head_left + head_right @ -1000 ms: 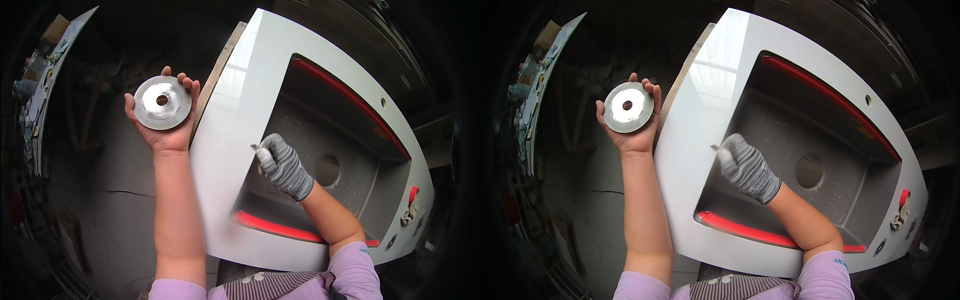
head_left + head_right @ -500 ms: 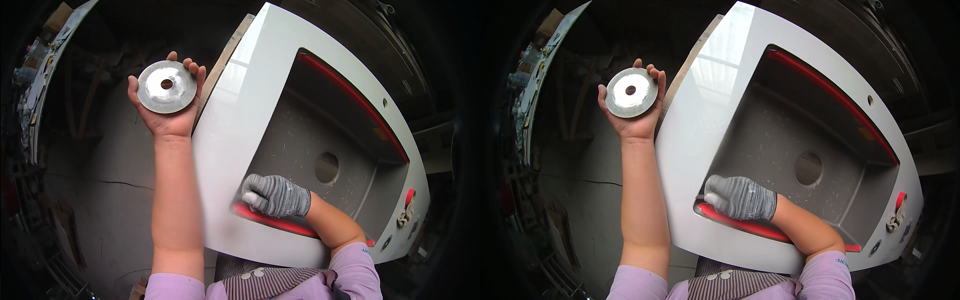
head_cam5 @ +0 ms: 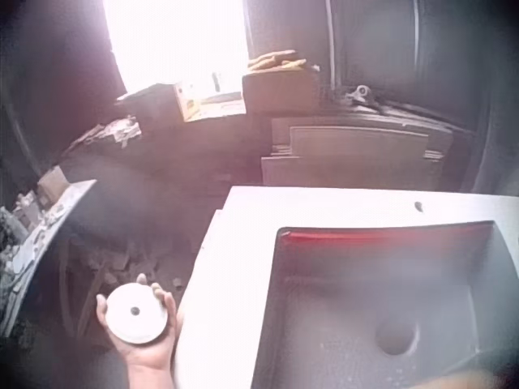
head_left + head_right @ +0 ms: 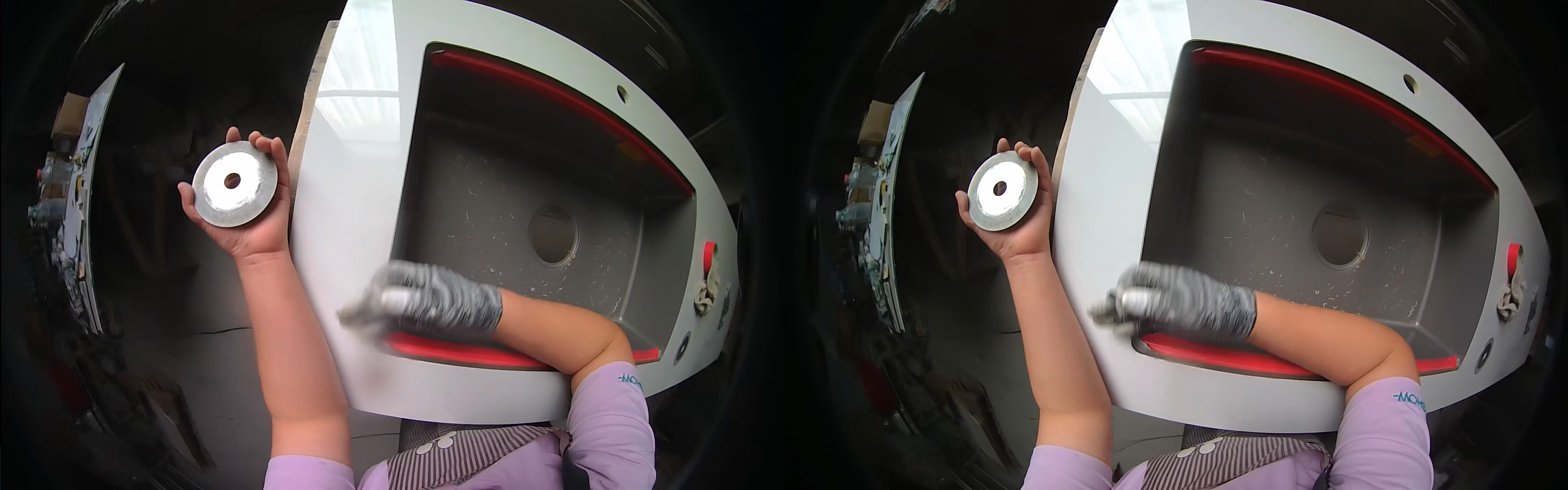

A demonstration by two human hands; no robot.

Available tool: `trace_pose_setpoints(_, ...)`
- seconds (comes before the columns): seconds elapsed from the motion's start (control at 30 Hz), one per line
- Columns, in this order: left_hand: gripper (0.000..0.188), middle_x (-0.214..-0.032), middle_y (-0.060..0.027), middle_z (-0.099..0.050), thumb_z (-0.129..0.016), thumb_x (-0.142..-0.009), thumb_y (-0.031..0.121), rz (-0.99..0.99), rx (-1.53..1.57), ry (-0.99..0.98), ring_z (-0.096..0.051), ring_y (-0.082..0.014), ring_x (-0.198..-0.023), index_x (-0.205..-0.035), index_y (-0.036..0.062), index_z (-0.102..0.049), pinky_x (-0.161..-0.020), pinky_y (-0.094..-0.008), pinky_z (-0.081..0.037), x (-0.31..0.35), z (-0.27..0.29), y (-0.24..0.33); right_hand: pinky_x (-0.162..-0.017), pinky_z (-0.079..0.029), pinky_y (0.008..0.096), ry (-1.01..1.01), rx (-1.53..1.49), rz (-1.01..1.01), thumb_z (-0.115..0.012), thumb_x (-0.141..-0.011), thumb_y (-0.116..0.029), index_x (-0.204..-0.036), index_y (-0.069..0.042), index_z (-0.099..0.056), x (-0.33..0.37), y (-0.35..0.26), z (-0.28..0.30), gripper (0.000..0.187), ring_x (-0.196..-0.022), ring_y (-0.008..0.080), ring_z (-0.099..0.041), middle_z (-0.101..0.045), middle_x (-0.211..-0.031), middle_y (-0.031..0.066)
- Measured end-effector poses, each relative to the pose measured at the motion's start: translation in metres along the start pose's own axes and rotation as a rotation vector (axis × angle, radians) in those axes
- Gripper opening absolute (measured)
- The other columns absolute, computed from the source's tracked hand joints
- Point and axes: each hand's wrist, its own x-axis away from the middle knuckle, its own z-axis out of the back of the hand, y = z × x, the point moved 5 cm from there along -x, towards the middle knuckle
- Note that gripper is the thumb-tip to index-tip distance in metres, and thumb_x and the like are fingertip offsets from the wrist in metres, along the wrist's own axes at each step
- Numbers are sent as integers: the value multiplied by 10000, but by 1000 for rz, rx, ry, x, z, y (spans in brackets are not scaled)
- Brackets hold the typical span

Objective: The person sands the white surface of a kitchen sink using a sanding block and then an electric sander. They wipe the surface with a cloth and inspect the edges before continuing to sand the flat areas.

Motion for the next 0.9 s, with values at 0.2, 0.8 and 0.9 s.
trace_pose_setpoints(0.2,783,-1114,-190,-611,-779,-721,495,-27,-154,18,-601,-336,-1071,-1257,-30,-558,-1065,-480,-482,-2,3,13,-924,-574,369,-27,-18,6,-576,-1029,-216,-1118,4,-567,-15,-10,4,237,-1149,234,-658,-672,-1217,155)
trace_pose_setpoints(0.8,784,-1144,-209,-590,-812,-685,403,-11,-215,-27,-570,-357,-1131,-1262,-49,-533,-1089,-500,-455,-3,3,12,-878,-519,397,-61,920,-103,-551,-1007,-282,-1075,-8,-637,34,-25,1,296,-970,294,-671,-684,-1021,175)
trace_pose_setpoints(0.9,782,-1146,-208,-588,-805,-687,413,-21,-228,-34,-571,-360,-1129,-1254,-51,-533,-1090,-505,-451,0,2,16,-789,-529,392,335,992,52,-553,-985,-229,-1004,-8,-636,73,-49,8,236,-861,305,-669,-671,-874,167)
